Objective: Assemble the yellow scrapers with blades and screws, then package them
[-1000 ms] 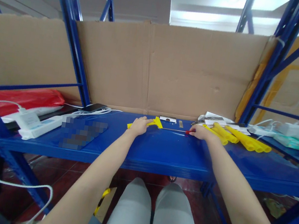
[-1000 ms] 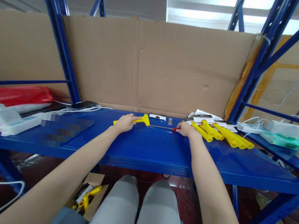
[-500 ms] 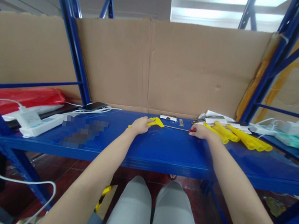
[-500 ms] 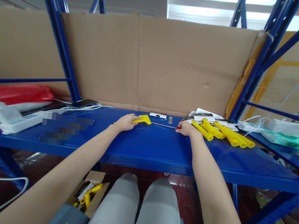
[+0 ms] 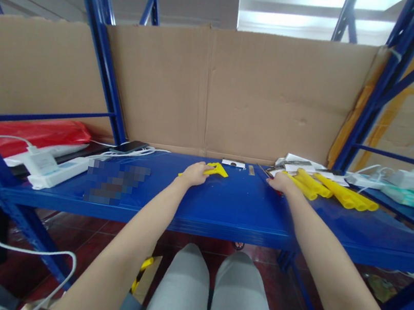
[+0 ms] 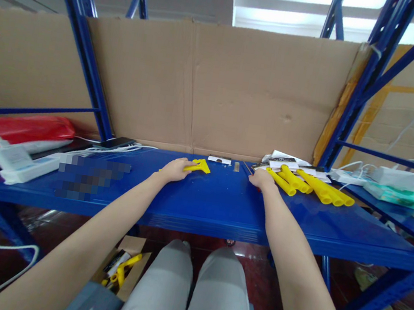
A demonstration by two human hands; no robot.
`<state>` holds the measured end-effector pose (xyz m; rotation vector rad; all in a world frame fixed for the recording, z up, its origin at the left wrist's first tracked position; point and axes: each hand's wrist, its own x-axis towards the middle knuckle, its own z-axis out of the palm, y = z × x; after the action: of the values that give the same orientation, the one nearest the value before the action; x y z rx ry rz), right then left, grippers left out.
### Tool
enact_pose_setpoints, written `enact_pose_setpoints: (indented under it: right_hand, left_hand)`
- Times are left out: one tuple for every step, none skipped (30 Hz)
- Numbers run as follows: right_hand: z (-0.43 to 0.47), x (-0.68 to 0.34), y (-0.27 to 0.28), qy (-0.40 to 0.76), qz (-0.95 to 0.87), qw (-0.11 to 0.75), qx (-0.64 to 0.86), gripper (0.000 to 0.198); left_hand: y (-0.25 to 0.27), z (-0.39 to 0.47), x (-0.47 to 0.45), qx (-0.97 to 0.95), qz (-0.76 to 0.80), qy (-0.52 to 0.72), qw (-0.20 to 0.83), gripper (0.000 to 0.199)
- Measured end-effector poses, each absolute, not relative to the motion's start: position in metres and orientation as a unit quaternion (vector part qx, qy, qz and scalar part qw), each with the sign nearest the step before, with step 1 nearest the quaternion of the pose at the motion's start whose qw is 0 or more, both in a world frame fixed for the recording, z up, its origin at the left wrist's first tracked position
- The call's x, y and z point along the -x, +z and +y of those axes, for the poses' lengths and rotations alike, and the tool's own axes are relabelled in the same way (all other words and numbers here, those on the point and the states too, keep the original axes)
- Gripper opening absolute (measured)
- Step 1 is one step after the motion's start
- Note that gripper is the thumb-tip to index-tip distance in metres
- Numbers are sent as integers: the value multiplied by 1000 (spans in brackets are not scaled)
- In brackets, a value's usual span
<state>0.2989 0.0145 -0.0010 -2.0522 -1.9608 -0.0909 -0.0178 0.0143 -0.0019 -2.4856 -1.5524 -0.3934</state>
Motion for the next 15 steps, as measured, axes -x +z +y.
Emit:
enact_pose_setpoints:
  right_hand:
    - [13, -297, 0, -26, -669, 132, 731, 34]
    - [10, -294, 1, -21, -654, 113, 747, 35]
    - [8, -292, 3, -16, -645, 98, 758, 37]
    - [5, -290, 4, -14, -641, 88, 763, 38]
    - [3, -287, 6, -15, -638, 81, 765, 39]
    - [1, -285, 7, -19, -637, 77, 767, 39]
    - [0, -284, 8, -23, -635, 74, 769, 40]
    - [-1, -283, 9, -27, -633, 72, 770, 40]
    - [-2, -281, 9, -28, -632, 70, 771, 41]
    - [-3, -280, 10, -28, -632, 69, 772, 42]
    - [-4, -280, 10, -26, -632, 66, 772, 43]
    - [-4, -279, 10, -25, -633, 65, 771, 44]
    - [-5, -278, 11, -25, -634, 65, 770, 46]
    - [-6, -277, 11, -27, -635, 65, 769, 48]
    - [-6, -276, 12, -29, -636, 66, 768, 49]
  left_hand:
    - [-2, 14, 18, 836, -524, -132, 91, 43]
    - [-2, 14, 18, 836, -525, -131, 90, 43]
    - [-2, 14, 17, 836, -526, -130, 89, 43]
    - [-2, 14, 17, 836, -525, -129, 88, 42]
    - [-2, 14, 17, 837, -525, -129, 88, 42]
    - [-2, 14, 17, 837, -525, -128, 87, 42]
    - [-2, 14, 17, 837, -525, -128, 87, 42]
    - [-2, 13, 17, 836, -526, -128, 87, 41]
    - [-2, 13, 17, 836, -525, -129, 87, 41]
    - [-2, 13, 17, 837, -524, -130, 88, 41]
    - [-2, 13, 17, 838, -522, -131, 88, 41]
    - [-2, 13, 17, 839, -520, -131, 89, 41]
    - [-2, 13, 17, 840, -518, -131, 90, 41]
    - [-2, 14, 17, 841, -518, -129, 90, 42]
    - [-2, 14, 17, 841, -518, -128, 91, 42]
